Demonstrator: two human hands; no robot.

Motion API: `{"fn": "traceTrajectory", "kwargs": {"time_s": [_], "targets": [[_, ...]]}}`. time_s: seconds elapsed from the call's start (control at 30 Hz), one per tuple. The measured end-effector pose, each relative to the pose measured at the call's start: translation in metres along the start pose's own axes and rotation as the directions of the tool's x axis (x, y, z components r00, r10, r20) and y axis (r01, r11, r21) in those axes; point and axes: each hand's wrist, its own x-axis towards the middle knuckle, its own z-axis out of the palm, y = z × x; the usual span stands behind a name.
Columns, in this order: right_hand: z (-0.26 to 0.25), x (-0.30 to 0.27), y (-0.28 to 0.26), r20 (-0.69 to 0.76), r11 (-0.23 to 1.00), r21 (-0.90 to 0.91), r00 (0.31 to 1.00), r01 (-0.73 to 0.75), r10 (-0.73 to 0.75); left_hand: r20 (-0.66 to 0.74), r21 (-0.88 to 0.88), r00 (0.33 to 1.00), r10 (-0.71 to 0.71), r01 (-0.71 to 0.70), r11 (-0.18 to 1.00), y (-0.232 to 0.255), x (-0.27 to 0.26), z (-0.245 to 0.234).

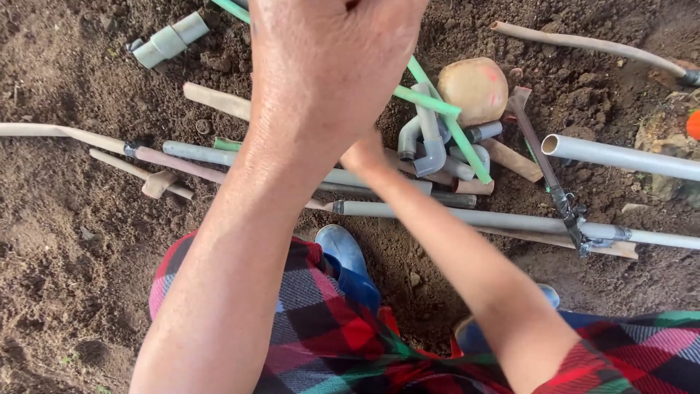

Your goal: The person sits on the ground and assembles a network of plastic pipes and fittings. They connect various lengths of green and grey pipes using elbows and T-joints, occasionally using a knife to trim or adjust the pipe ends.

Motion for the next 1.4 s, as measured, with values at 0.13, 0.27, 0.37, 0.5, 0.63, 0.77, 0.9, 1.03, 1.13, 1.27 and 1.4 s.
{"fn": "traceTrajectory", "kwargs": {"time_s": [0.13, 0.27, 0.37, 0.5, 0.63, 0.77, 0.9, 1.03, 1.13, 1.27, 1.4], "targets": [[-0.015, 0.001, 0.054, 0.020, 0.998, 0.052, 0.999, -0.038, 0.037, 0.036, 0.006, 0.999, -0.019, 0.019, 1.000, 0.001, -0.009, 0.004], [-0.046, -0.013, 0.057, -0.130, 0.953, -0.271, 0.975, 0.138, -0.179, 0.056, 0.015, 0.998, -0.014, 0.013, 1.000, 0.148, 0.074, -0.006], [-0.023, -0.049, 0.059, 0.151, 0.928, -0.306, 0.973, 0.212, -0.173, 0.083, 0.020, 0.997, 0.001, -0.003, 1.000, 0.193, 0.114, -0.001], [0.000, -0.057, 0.058, 0.369, 0.877, -0.477, 0.919, 0.057, 0.141, 0.137, 0.033, 0.990, 0.026, -0.031, 0.999, 0.218, 0.131, 0.012], [-0.003, -0.058, 0.049, 0.368, 0.866, -0.500, 0.912, 0.027, 0.183, 0.184, 0.047, 0.982, 0.044, -0.054, 0.997, 0.236, 0.137, 0.020], [-0.019, -0.061, 0.043, 0.151, 0.947, -0.299, 0.973, -0.121, 0.173, 0.219, 0.061, 0.974, 0.064, -0.080, 0.995, 0.248, 0.140, 0.025], [-0.096, -0.048, 0.019, -0.053, 0.992, -0.069, 0.994, -0.103, 0.100, 0.255, 0.084, 0.966, 0.046, -0.070, 0.994, 0.252, 0.132, 0.023], [-0.185, -0.050, 0.012, 0.123, 0.723, 0.491, 0.861, -0.486, 0.494, 0.332, 0.164, 0.942, -0.045, -0.010, 0.986, 0.252, 0.120, 0.032], [-0.215, -0.059, 0.024, 0.061, 0.522, 0.672, 0.741, -0.526, 0.669, 0.473, 0.305, 0.843, -0.256, 0.115, 0.945, 0.246, 0.107, 0.046], [-0.220, -0.074, 0.050, -0.030, 0.317, 0.912, 0.730, -0.260, 0.683, 0.681, 0.450, 0.557, -0.476, 0.194, 0.872, 0.251, 0.087, 0.055], [-0.213, -0.083, 0.055, -0.022, 0.298, 0.924, 0.746, -0.239, 0.665, 0.728, 0.478, 0.512, -0.456, 0.097, 0.873, 0.228, 0.066, 0.063]]}}
